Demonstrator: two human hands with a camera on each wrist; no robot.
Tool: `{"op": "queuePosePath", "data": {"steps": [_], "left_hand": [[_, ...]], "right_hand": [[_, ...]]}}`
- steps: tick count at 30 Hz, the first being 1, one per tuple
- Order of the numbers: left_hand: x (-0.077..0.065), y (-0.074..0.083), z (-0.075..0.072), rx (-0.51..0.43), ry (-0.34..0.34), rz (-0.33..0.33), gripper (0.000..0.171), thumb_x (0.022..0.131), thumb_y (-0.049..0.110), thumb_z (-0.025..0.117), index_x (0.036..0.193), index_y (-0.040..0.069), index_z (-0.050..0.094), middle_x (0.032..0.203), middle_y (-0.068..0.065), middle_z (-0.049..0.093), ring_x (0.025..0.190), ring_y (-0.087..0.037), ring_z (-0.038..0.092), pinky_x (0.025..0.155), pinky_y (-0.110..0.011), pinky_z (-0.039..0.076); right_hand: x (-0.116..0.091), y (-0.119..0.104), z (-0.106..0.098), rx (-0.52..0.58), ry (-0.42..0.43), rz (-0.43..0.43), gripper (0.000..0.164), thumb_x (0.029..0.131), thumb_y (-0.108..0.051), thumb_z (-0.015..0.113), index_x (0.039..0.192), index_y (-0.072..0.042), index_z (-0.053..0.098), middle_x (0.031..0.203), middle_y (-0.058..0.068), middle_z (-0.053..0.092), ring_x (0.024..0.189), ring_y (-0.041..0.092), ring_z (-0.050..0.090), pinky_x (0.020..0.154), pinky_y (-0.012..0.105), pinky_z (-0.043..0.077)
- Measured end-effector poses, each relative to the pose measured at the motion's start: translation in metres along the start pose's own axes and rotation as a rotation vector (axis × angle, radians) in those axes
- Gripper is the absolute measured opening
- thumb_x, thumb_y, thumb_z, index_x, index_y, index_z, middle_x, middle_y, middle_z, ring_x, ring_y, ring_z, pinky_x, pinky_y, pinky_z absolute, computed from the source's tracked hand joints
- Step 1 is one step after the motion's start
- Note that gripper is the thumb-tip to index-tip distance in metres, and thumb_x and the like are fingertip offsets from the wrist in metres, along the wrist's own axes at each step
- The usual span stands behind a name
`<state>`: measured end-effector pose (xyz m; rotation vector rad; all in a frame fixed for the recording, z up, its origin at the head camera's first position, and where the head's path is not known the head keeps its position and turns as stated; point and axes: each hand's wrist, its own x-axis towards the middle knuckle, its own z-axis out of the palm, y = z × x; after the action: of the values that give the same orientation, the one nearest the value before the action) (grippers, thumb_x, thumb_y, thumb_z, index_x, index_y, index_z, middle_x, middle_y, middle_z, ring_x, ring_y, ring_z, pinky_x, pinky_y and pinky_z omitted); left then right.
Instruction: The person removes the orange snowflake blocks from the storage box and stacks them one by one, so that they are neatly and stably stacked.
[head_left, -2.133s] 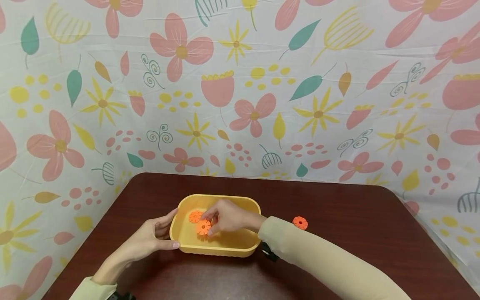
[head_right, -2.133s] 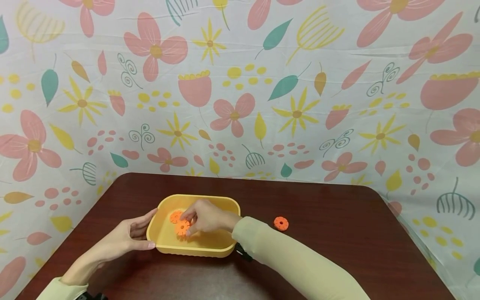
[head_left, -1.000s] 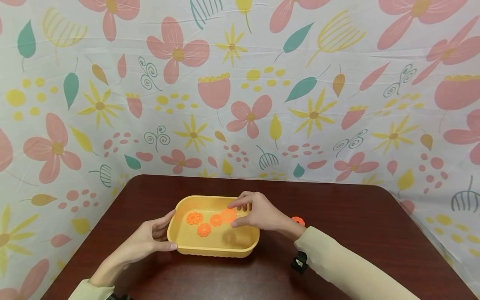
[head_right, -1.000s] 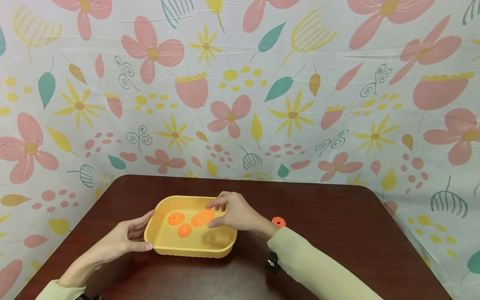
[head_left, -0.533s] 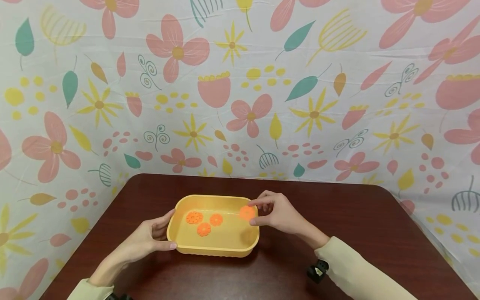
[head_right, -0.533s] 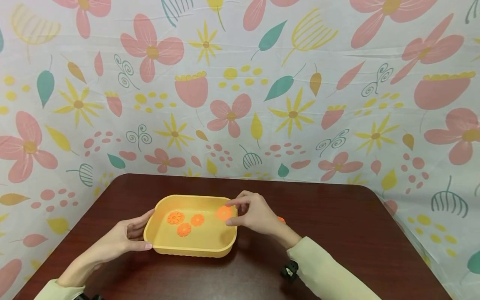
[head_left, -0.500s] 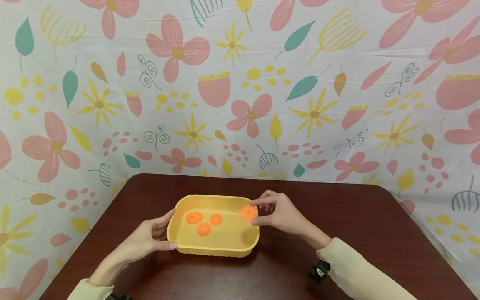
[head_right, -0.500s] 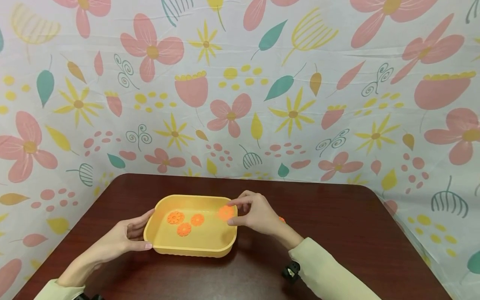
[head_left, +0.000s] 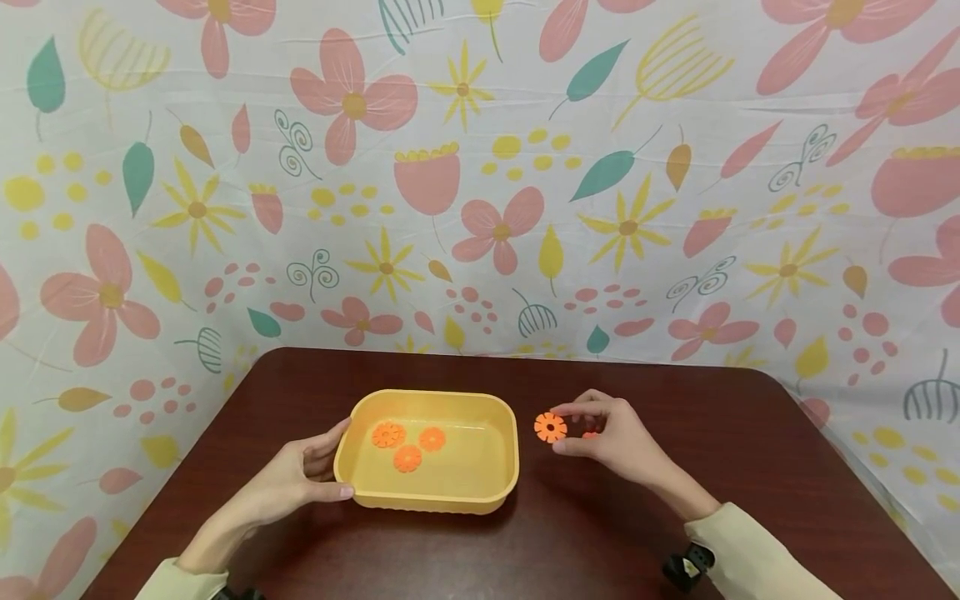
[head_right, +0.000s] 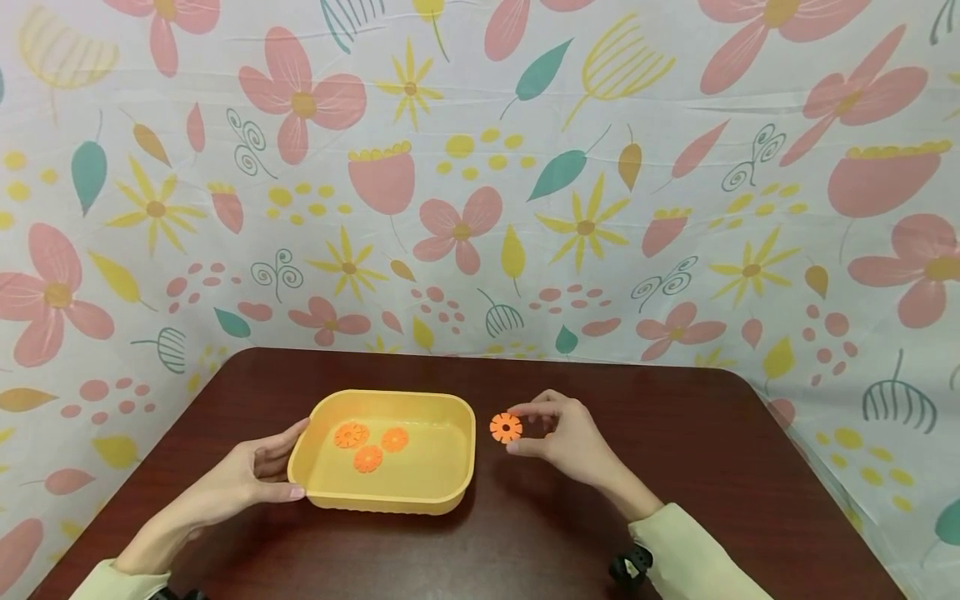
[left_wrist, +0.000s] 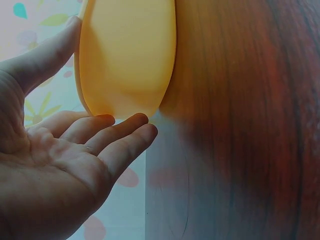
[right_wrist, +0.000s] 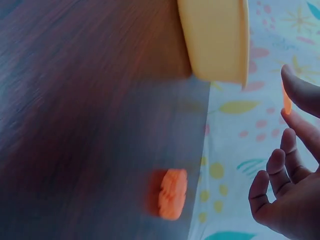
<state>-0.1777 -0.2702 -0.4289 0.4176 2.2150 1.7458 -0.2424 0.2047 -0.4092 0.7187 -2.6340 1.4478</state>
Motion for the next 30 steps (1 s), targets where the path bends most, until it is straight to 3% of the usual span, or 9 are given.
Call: {"op": "queuePosePath", "data": {"steps": [3, 10, 17, 30], "left_hand": [[0.000, 0.001, 0.000, 0.003, -0.003, 0.014, 0.096, 0.092, 0.007, 0.082, 0.166, -0.002, 0.022, 0.167, -0.025, 0.025, 0.147, -0.045, 0.037, 0.104, -0.029, 0.050], [0.000, 0.001, 0.000, -0.005, -0.001, 0.014, 0.096, 0.092, 0.006, 0.082, 0.166, -0.001, 0.022, 0.168, -0.024, 0.024, 0.146, -0.044, 0.038, 0.102, -0.028, 0.051], [0.000, 0.001, -0.001, -0.003, -0.019, 0.035, 0.096, 0.092, 0.005, 0.081, 0.165, -0.003, 0.020, 0.168, -0.026, 0.021, 0.146, -0.047, 0.036, 0.104, -0.031, 0.050], [0.000, 0.002, 0.000, -0.001, -0.008, 0.016, 0.098, 0.091, 0.007, 0.083, 0.166, -0.001, 0.020, 0.169, -0.024, 0.022, 0.147, -0.045, 0.036, 0.103, -0.029, 0.051]], "right_hand": [[-0.007, 0.006, -0.007, -0.004, 0.010, 0.017, 0.039, 0.081, -0.022, 0.095, 0.117, -0.015, 0.082, 0.097, 0.011, 0.064, 0.084, 0.029, 0.055, 0.067, 0.030, 0.048], [-0.019, 0.027, -0.022, -0.025, 0.044, 0.024, 0.041, 0.081, -0.017, 0.094, 0.119, -0.010, 0.081, 0.096, 0.015, 0.063, 0.082, 0.034, 0.054, 0.065, 0.029, 0.045], [-0.028, 0.049, -0.035, -0.087, 0.063, 0.086, 0.041, 0.081, -0.021, 0.095, 0.118, -0.010, 0.081, 0.094, 0.007, 0.063, 0.081, 0.025, 0.053, 0.065, 0.028, 0.045], [-0.032, 0.069, -0.044, -0.143, 0.013, 0.087, 0.043, 0.083, -0.020, 0.093, 0.122, -0.008, 0.080, 0.090, 0.009, 0.059, 0.076, 0.019, 0.045, 0.061, 0.030, 0.036]]}}
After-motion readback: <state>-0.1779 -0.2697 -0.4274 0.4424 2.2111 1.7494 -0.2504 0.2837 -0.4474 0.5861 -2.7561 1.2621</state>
